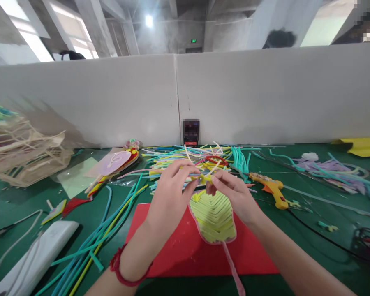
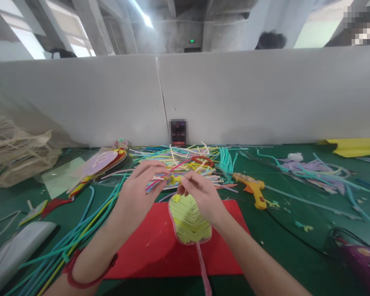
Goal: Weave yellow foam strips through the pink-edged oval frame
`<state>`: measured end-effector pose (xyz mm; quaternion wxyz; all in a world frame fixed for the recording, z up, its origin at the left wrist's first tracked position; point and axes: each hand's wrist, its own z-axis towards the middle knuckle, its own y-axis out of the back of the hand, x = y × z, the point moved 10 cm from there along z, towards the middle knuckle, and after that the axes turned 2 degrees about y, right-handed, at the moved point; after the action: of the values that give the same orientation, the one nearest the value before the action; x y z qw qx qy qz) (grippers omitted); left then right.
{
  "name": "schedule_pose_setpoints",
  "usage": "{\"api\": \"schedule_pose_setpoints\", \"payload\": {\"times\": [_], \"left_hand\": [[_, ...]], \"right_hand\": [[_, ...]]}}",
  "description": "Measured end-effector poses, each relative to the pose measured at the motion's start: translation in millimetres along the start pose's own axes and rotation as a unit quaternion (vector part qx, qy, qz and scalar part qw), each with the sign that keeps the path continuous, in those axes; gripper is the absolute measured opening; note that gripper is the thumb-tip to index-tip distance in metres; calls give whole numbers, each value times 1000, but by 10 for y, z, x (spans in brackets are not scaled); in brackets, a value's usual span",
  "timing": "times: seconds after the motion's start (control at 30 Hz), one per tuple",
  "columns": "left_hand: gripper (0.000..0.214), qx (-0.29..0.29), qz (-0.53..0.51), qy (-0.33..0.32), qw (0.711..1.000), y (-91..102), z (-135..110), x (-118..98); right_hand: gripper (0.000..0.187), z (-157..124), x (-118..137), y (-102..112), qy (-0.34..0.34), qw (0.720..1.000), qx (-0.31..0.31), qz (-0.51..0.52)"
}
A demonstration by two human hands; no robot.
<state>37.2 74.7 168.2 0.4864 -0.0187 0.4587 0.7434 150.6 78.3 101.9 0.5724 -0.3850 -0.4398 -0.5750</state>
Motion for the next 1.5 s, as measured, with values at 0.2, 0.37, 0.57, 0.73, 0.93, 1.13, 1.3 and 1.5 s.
{"api": "schedule_pose_setpoints", "payload": {"times": [0.2, 0.37, 0.57, 0.73, 0.93, 1.13, 1.3, 1.5], "left_hand": [[9, -23, 61, -54, 996, 24, -33, -146], [4, 3, 81, -89, 993, -44, -46, -210], [7, 54, 59, -47, 996, -79, -19, -114], [6, 80, 48, -42, 995, -113, -10, -98], [8, 98, 21, 17, 995, -179, -23, 21], [15, 156, 6, 13, 988, -312, -46, 33], [16, 222, -46, 54, 973, -410, -90, 101], [19, 259, -51, 22, 964, -446, -127, 80]], "right_hand": [[22, -33, 62, -53, 19, 1000, 5, -10], [21, -35, 78, -95, 27, 999, 4, -24], [32, -24, 85, -120, 3, 998, 39, -55], [22, -31, 145, -122, 26, 989, 83, -118], [18, -35, 210, -75, 63, 979, 68, -179], [18, -38, 257, -73, 97, 970, 49, -219], [18, -48, 241, -101, 117, 963, 73, -232], [18, -76, 223, -135, 125, 953, 121, -248]]}}
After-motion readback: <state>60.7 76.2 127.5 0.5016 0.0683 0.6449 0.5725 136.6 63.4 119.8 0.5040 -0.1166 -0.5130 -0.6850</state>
